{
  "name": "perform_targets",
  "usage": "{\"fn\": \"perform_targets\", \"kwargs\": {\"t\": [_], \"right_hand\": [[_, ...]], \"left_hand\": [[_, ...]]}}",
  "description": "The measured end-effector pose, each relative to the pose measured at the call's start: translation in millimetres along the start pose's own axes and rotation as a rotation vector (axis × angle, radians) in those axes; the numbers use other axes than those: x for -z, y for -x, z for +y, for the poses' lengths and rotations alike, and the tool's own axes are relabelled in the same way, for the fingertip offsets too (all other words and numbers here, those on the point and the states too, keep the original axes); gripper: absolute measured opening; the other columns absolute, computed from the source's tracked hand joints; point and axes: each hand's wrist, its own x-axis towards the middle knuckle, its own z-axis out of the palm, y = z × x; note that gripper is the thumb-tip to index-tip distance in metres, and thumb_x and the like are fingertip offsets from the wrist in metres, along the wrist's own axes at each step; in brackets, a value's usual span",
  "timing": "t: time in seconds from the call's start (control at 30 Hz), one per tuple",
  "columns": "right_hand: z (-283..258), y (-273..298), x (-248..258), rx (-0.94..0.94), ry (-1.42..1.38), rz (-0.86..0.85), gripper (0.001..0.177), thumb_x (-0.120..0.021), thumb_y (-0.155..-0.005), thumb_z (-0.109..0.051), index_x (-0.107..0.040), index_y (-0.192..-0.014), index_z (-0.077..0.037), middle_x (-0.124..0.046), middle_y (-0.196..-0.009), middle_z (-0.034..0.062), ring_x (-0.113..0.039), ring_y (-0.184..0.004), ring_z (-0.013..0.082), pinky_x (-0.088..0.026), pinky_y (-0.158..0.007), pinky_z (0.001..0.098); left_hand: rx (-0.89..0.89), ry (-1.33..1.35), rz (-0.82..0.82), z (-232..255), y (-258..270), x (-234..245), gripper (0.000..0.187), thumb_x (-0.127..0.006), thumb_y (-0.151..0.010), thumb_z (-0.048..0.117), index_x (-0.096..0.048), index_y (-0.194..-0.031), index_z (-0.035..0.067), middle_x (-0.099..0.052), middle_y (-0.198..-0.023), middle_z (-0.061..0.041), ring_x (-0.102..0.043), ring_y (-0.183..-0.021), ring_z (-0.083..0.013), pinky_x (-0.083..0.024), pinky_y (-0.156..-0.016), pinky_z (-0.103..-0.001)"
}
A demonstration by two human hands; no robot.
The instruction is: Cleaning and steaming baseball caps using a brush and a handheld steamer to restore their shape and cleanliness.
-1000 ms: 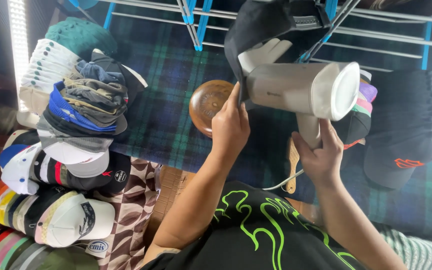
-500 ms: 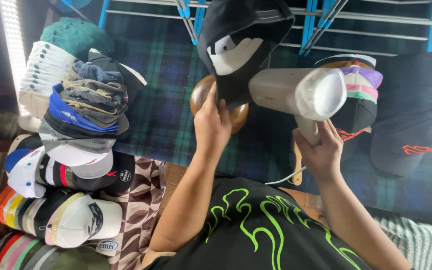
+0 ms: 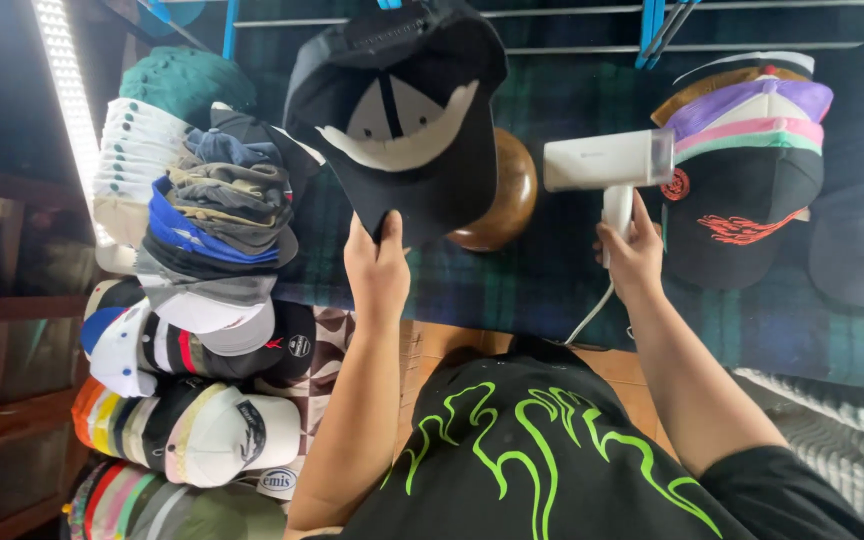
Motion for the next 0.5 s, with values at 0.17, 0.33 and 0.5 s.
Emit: {"fn": "perform_targets", "kwargs": {"t": [0.17,0.33,0.5], "right_hand": [[48.7,-36.2,-29.7,-0.134,-0.170,-0.033,0.068,-0.074,-0.096,-0.012,-0.043,-0.157,-0.012,-0.070,-0.091,0.0181,-0.071,-0.065,0.0216,-0.066,-0.053,0.0313],[78.3,-58.2,-42.0,-0.143,-0.198,-0.040,0.072,-0.073,-0.095,-0.010,-0.040,-0.159,-0.013,-0.071,-0.094,0.0201,-0.074,-0.067,0.0226,-0.067,-0.054,0.0316],[90.6,-67.5,-32.1,-0.145,-0.008,-0.071,0.072,-0.075,-0.098,-0.015,-0.037,-0.160,-0.015,-0.072,-0.101,0.0242,-0.075,-0.069,0.0282,-0.067,-0.055,0.0390]], "left_hand": [[-0.012,-0.014,-0.104,-45.8,28.8,21.1,0.046,-0.060,-0.102,0.012,-0.054,-0.148,0.008,-0.068,-0.131,-0.020,-0.063,-0.126,-0.0330,-0.052,-0.103,-0.051],[0.067,0.006,-0.146,-45.8,48.5,46.1,0.043,-0.060,-0.102,0.012,-0.057,-0.144,0.008,-0.069,-0.126,-0.019,-0.062,-0.125,-0.0281,-0.050,-0.105,-0.050],[0.109,-0.001,-0.184,-28.2,50.7,68.5,0.030,-0.060,-0.101,0.012,-0.067,-0.131,0.008,-0.073,-0.109,-0.016,-0.064,-0.111,-0.0185,-0.053,-0.100,-0.049]]}}
